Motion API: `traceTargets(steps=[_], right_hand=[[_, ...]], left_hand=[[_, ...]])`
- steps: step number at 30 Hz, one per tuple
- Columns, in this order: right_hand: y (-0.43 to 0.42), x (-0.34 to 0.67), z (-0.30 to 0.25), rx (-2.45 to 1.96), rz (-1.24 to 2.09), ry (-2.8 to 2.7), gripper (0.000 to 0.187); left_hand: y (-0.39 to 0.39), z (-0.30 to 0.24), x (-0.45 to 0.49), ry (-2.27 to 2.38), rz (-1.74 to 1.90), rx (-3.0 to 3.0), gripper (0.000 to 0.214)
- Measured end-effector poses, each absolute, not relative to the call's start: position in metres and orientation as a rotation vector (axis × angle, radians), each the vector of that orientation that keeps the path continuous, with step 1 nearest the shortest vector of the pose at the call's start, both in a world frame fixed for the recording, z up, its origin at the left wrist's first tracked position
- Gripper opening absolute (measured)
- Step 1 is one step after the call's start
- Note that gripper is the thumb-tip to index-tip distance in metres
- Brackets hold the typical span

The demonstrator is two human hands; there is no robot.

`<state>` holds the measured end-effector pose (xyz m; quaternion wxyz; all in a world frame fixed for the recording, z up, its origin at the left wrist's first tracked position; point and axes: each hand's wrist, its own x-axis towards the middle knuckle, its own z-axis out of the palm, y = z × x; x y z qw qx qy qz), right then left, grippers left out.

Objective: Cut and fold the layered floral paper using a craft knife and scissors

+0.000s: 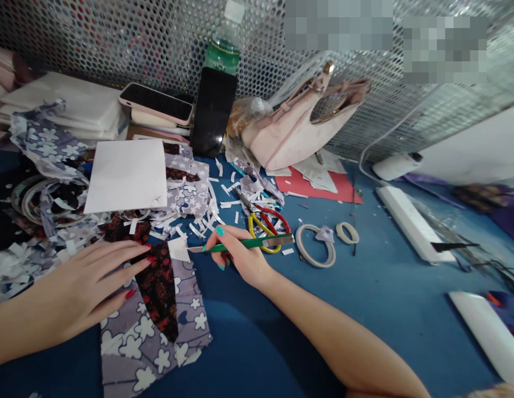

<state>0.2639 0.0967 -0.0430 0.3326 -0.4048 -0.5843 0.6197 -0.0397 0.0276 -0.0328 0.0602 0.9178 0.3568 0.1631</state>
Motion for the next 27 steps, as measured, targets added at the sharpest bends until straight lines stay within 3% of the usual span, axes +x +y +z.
traceTargets(steps=[27], right_hand=[[0.0934,0.2621,-0.0438,-1.108,1.56,-1.514,0.04]], left_hand=[[0.0287,-0.0336,-0.0376,1.095,0.507,2.772,0.04]])
